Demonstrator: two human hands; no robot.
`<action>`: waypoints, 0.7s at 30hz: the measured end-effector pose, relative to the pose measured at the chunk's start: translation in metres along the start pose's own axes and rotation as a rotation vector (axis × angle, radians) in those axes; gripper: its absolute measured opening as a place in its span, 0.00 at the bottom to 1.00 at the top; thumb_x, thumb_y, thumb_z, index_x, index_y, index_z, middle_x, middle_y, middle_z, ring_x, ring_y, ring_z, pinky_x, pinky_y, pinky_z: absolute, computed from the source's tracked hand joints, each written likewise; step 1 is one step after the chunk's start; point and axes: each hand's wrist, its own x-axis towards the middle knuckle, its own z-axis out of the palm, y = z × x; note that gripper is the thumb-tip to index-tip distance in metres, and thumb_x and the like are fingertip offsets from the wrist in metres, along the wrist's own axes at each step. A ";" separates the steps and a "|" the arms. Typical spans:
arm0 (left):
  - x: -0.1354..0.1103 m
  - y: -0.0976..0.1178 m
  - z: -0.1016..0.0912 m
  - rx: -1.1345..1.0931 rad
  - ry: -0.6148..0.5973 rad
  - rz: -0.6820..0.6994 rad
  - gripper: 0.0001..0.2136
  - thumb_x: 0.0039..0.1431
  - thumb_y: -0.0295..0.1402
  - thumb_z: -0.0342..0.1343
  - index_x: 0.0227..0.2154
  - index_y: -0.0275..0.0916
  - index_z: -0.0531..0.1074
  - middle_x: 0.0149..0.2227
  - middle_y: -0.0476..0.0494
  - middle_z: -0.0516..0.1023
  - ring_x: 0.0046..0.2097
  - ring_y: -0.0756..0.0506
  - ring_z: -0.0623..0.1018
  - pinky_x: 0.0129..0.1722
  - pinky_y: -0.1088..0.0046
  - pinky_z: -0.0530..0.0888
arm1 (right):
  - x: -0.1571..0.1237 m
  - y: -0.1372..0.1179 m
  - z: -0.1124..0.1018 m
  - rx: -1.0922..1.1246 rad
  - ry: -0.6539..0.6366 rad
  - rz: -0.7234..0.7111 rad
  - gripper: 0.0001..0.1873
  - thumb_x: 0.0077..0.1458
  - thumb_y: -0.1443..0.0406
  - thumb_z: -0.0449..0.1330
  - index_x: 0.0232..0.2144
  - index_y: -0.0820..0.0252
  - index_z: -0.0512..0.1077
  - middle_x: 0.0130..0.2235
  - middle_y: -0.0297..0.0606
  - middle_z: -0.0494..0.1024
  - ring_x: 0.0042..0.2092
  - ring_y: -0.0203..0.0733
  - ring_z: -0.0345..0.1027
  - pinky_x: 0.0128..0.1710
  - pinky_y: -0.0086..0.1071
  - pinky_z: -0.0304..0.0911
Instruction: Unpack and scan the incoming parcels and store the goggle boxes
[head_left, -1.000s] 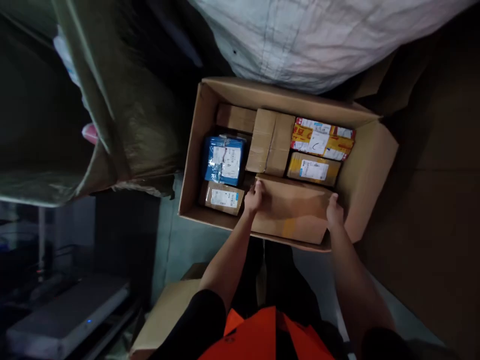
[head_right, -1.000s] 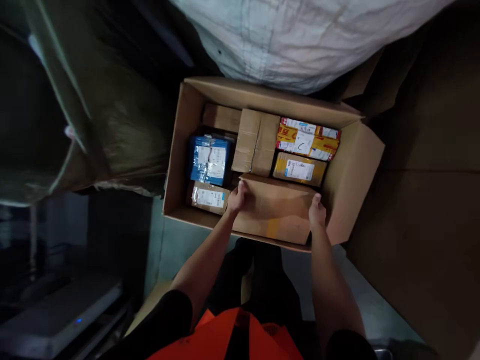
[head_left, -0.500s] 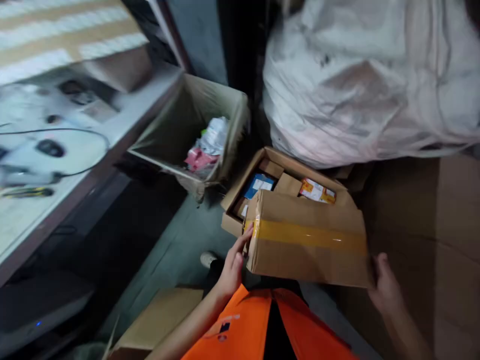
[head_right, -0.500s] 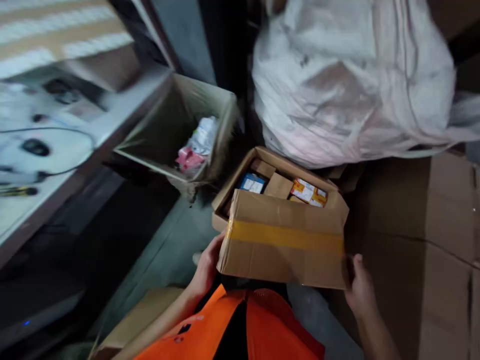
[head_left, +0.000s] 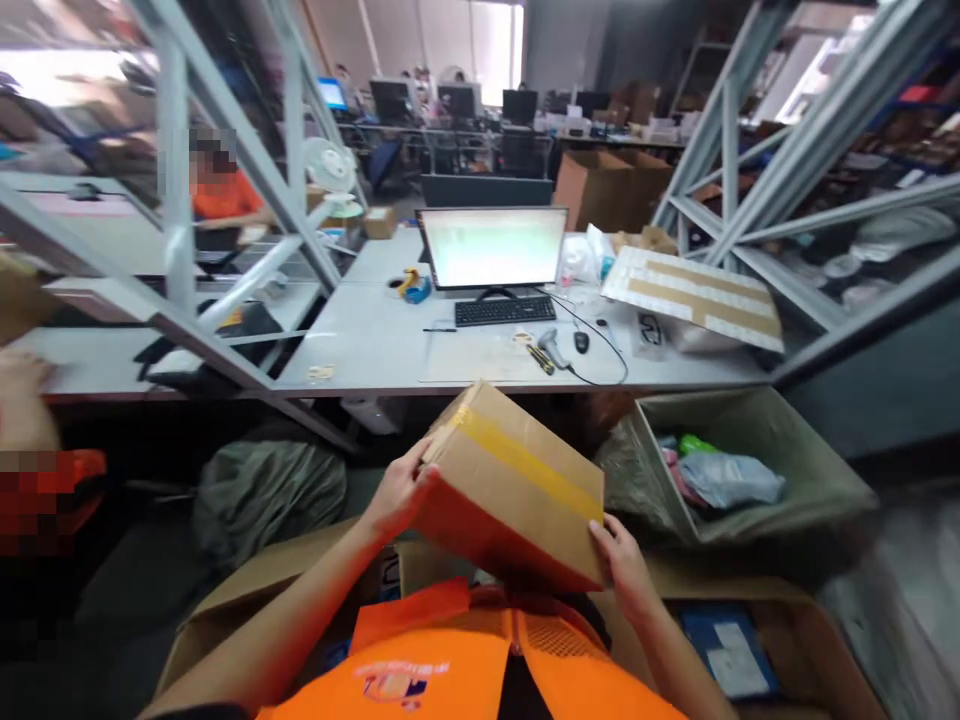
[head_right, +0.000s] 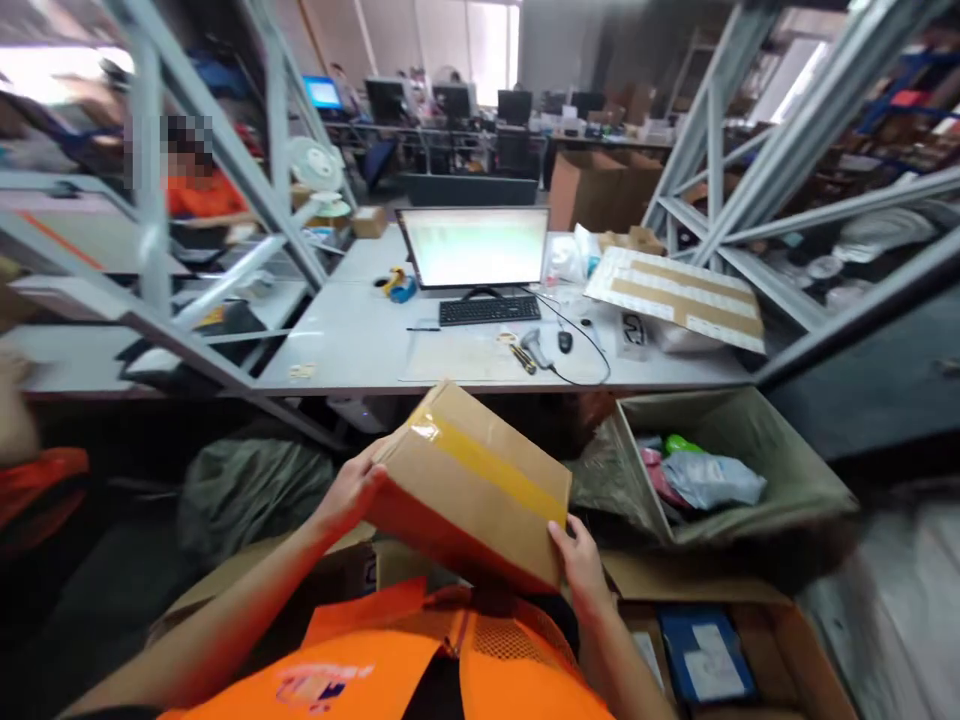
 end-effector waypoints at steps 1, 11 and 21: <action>0.001 -0.008 -0.021 0.009 0.085 -0.020 0.53 0.58 0.77 0.47 0.62 0.30 0.78 0.61 0.26 0.82 0.65 0.26 0.78 0.66 0.52 0.75 | 0.019 -0.016 0.023 -0.021 -0.065 0.003 0.39 0.43 0.40 0.75 0.50 0.56 0.79 0.46 0.45 0.88 0.50 0.60 0.83 0.45 0.44 0.79; 0.126 -0.079 -0.107 0.147 0.784 -0.116 0.37 0.61 0.68 0.45 0.32 0.35 0.80 0.32 0.35 0.83 0.43 0.31 0.84 0.44 0.59 0.82 | 0.191 -0.105 0.165 -0.054 -0.528 0.096 0.38 0.46 0.44 0.77 0.53 0.54 0.72 0.46 0.44 0.86 0.47 0.56 0.83 0.45 0.43 0.77; 0.391 -0.128 -0.200 0.175 0.656 -0.474 0.30 0.61 0.61 0.50 0.43 0.36 0.78 0.47 0.34 0.85 0.52 0.35 0.82 0.56 0.59 0.79 | 0.299 -0.193 0.251 -0.191 -1.109 0.126 0.37 0.61 0.49 0.72 0.68 0.45 0.68 0.68 0.46 0.74 0.62 0.55 0.76 0.57 0.51 0.76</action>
